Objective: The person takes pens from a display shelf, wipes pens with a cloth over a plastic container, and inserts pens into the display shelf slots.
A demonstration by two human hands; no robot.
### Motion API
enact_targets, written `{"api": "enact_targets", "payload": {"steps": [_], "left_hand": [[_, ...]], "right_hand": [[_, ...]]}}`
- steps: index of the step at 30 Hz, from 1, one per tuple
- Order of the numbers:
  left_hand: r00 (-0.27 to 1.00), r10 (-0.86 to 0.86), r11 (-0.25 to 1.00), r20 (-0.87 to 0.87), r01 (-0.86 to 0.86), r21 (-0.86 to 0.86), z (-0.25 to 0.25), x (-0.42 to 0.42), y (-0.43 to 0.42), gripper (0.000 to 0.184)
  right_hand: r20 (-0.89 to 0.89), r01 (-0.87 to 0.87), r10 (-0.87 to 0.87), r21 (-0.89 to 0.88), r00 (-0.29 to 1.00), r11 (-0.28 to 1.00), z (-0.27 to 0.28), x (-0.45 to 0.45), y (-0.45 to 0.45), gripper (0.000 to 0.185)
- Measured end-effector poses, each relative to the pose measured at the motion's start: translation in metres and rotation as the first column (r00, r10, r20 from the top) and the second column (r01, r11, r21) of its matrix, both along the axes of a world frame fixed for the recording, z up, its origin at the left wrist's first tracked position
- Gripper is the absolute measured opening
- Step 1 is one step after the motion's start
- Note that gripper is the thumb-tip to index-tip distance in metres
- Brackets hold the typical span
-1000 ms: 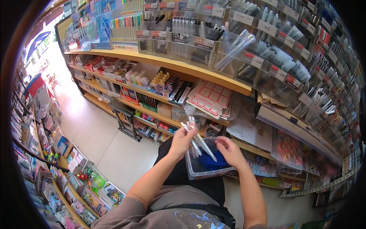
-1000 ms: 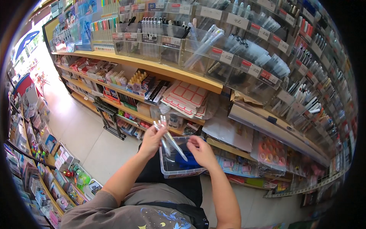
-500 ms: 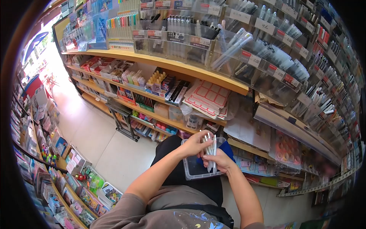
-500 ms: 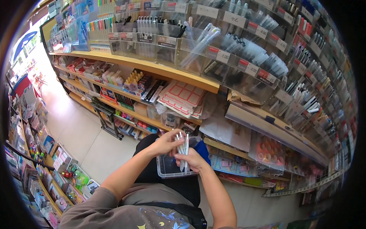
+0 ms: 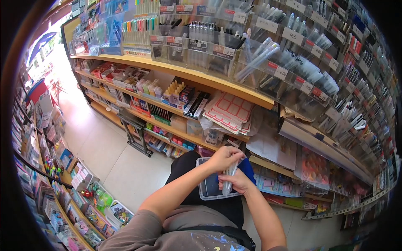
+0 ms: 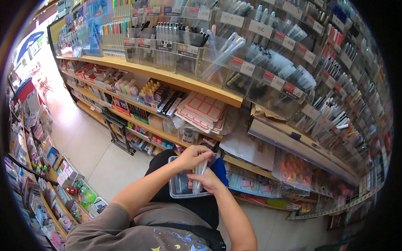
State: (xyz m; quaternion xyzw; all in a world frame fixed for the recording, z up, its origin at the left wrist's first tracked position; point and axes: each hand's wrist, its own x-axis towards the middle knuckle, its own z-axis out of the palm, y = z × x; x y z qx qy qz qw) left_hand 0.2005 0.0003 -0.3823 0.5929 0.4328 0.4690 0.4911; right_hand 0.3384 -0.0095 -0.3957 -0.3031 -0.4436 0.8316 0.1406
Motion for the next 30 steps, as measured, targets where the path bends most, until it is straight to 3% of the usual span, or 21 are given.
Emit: {"api": "enact_targets", "payload": {"steps": [4, 8, 10, 12, 18, 20, 22, 23, 25, 30], "left_hand": [[0.992, -0.124, 0.991, -0.004, 0.124, -0.048, 0.002, -0.001, 0.0, 0.027], [0.976, 0.216, 0.963, 0.011, -0.215, 0.162, -0.019, -0.006, -0.007, 0.031], [0.887, 0.459, 0.866, -0.05, -0.434, 0.249, -0.024, -0.015, -0.025, 0.034], [0.739, 0.626, 0.747, -0.249, -0.476, 0.465, -0.006, -0.028, -0.059, 0.039], [0.6, 0.718, 0.696, -0.352, -0.63, 0.345, -0.07, -0.04, -0.104, 0.055], [0.679, 0.711, 0.696, -0.182, -0.716, 0.053, -0.078, -0.037, -0.1, 0.047], [0.793, 0.609, 0.767, 0.01, -0.586, -0.262, -0.084, -0.037, -0.098, 0.039], [0.824, 0.567, 0.773, -0.005, -0.534, -0.343, -0.081, -0.037, -0.098, 0.031], [0.832, 0.554, 0.778, 0.018, -0.51, -0.368, -0.078, -0.036, -0.1, 0.026], [0.833, 0.548, 0.798, 0.074, -0.495, -0.343, -0.095, -0.046, -0.098, 0.02]], "right_hand": [[0.004, 0.091, -0.091, 0.042, 0.996, 0.995, 0.003, -0.001, -0.005, 0.016], [-0.01, 0.194, -0.194, 0.015, 0.981, 0.981, 0.002, 0.0, -0.003, 0.016], [-0.008, 0.286, -0.286, -0.039, 0.958, 0.958, 0.01, 0.002, -0.003, 0.015], [-0.034, 0.32, -0.321, -0.038, 0.946, 0.947, 0.008, 0.005, -0.001, 0.017], [-0.005, 0.341, -0.341, -0.006, 0.94, 0.94, -0.002, 0.006, -0.003, 0.016], [-0.052, 0.36, -0.361, -0.026, 0.931, 0.933, 0.001, 0.005, -0.006, 0.014], [-0.085, 0.387, -0.387, -0.012, 0.918, 0.922, -0.005, 0.005, -0.006, 0.011], [-0.087, 0.408, -0.4, 0.102, 0.912, 0.907, -0.005, 0.005, -0.006, 0.01], [-0.093, 0.425, -0.419, 0.331, 0.903, 0.843, -0.011, 0.006, -0.005, 0.009], [-0.012, 0.386, -0.44, 0.503, 0.898, 0.773, 0.012, 0.006, -0.008, 0.013]]}}
